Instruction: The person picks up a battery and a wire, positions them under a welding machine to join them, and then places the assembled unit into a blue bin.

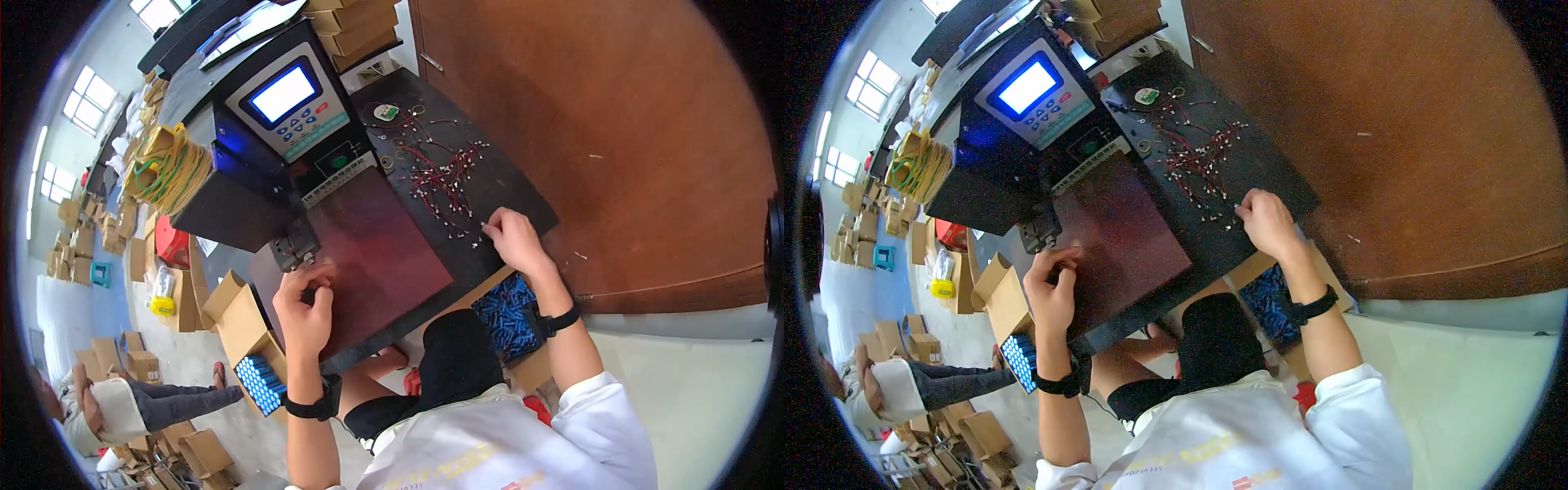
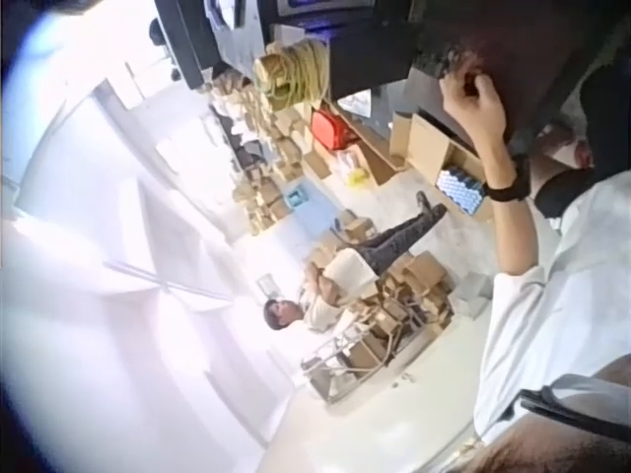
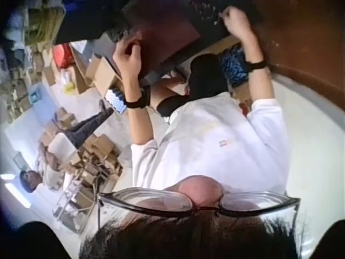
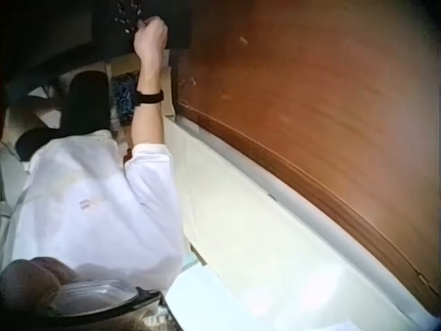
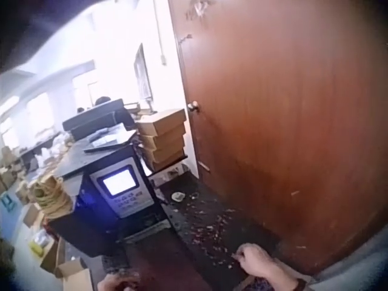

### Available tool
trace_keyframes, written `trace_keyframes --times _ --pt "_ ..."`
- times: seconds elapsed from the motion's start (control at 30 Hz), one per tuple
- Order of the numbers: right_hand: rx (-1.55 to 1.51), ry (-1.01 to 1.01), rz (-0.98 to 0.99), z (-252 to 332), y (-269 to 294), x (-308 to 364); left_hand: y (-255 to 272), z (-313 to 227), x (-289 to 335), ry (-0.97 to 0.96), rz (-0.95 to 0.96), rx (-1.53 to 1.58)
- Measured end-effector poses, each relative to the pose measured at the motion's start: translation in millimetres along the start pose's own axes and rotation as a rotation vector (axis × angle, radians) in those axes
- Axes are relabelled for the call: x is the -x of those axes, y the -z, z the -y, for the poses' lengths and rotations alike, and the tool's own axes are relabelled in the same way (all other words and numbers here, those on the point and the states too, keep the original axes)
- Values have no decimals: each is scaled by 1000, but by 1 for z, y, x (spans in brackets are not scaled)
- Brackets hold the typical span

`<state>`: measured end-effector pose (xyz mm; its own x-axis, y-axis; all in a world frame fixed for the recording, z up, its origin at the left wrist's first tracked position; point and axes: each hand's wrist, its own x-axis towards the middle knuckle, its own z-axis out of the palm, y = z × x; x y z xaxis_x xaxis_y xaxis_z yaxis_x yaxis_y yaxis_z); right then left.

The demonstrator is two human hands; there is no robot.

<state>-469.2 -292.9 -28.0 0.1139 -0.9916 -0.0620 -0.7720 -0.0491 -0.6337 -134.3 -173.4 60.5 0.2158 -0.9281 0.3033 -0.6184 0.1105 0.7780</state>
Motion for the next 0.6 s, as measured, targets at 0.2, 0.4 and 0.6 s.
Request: trace_keyframes --times 0.2,0.4,0.6 --pt "-546 12 9 -4 32 10 1 0 2 5 31 -5" --pt "-989 -7 45 0 43 16 0 4 0 20 49 -32" --pt "-798 55 -122 39 -28 19 -4 5 0 -12 40 -19"
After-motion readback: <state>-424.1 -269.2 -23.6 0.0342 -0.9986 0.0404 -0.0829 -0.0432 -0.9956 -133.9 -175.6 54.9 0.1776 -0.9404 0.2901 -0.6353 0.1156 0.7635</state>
